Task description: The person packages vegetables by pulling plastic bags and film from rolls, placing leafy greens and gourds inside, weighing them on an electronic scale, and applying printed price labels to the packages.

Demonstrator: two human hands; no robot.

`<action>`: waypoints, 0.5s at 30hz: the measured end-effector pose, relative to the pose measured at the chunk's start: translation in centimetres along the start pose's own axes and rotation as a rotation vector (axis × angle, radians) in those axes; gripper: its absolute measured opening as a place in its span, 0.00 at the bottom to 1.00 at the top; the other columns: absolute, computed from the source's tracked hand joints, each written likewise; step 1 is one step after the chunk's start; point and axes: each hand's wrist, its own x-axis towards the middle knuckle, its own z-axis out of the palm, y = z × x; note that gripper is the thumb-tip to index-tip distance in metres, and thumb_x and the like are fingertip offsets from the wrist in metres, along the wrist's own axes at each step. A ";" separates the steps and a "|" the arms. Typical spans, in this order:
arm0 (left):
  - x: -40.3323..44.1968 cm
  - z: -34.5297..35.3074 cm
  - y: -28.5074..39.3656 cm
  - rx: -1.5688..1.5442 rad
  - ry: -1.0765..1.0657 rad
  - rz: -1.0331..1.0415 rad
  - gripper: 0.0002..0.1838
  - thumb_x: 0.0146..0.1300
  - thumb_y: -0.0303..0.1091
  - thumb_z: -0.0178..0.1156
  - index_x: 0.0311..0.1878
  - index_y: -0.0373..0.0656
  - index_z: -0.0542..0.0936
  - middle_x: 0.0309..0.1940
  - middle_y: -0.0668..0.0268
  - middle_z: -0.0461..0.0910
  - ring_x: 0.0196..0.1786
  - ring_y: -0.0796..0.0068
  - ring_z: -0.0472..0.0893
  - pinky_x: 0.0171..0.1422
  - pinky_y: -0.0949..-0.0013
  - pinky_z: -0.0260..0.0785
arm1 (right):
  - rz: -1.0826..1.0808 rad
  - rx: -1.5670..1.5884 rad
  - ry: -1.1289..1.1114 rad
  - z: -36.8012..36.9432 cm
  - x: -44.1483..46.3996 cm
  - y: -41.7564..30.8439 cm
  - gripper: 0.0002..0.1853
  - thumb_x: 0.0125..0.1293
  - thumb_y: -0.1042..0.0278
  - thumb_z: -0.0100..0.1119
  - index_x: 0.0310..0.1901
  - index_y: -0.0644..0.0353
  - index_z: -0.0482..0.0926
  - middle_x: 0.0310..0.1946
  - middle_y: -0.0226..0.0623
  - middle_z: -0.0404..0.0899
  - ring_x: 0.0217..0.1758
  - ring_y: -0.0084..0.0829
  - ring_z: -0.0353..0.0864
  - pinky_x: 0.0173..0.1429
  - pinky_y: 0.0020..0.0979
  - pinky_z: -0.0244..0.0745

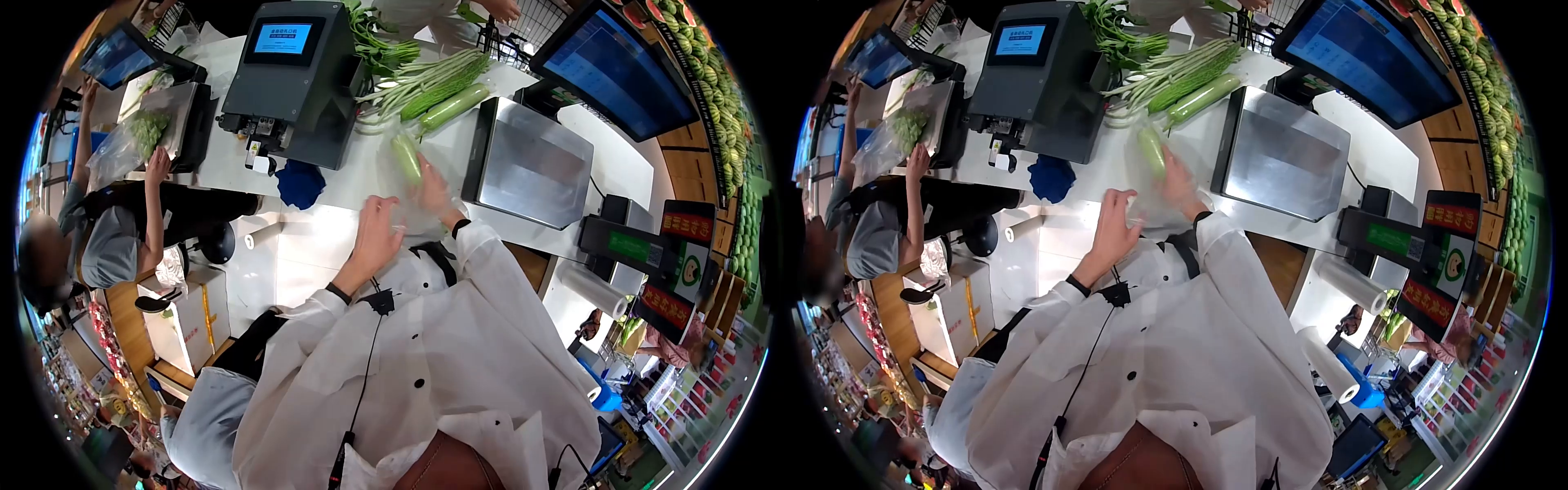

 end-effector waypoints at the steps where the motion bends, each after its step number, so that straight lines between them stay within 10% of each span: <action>1: -0.6 1.0 -0.9 0.004 -0.006 -0.001 0.21 0.52 0.23 0.61 0.50 0.40 0.70 0.37 0.54 0.69 0.40 0.50 0.72 0.48 0.58 0.69 | 0.003 0.006 -0.001 1.3 0.1 0.7 0.46 0.50 0.73 0.64 0.70 0.58 0.51 0.54 0.50 0.71 0.58 0.49 0.73 0.59 0.43 0.69; 4: -4.3 5.9 -5.0 0.159 0.170 -0.347 0.31 0.51 0.30 0.67 0.57 0.39 0.65 0.38 0.52 0.70 0.42 0.55 0.74 0.49 0.56 0.69 | -0.047 0.301 0.058 4.0 0.1 1.9 0.45 0.52 0.71 0.66 0.70 0.62 0.50 0.54 0.49 0.71 0.56 0.44 0.74 0.59 0.40 0.70; 7: -5.4 5.7 -5.1 -0.849 -0.218 -1.052 0.26 0.52 0.26 0.66 0.54 0.41 0.67 0.37 0.53 0.73 0.43 0.59 0.76 0.51 0.56 0.70 | 0.170 0.687 -0.020 6.0 -1.0 2.7 0.46 0.53 0.66 0.68 0.69 0.64 0.50 0.54 0.47 0.71 0.56 0.37 0.73 0.59 0.36 0.69; 15: -7.8 6.2 -8.0 -0.087 -0.056 -0.468 0.17 0.45 0.14 0.53 0.41 0.38 0.69 0.37 0.53 0.71 0.37 0.46 0.75 0.38 0.54 0.69 | -0.054 0.384 -0.059 2.2 0.6 1.2 0.42 0.53 0.71 0.65 0.69 0.66 0.54 0.62 0.47 0.67 0.58 0.39 0.72 0.61 0.36 0.69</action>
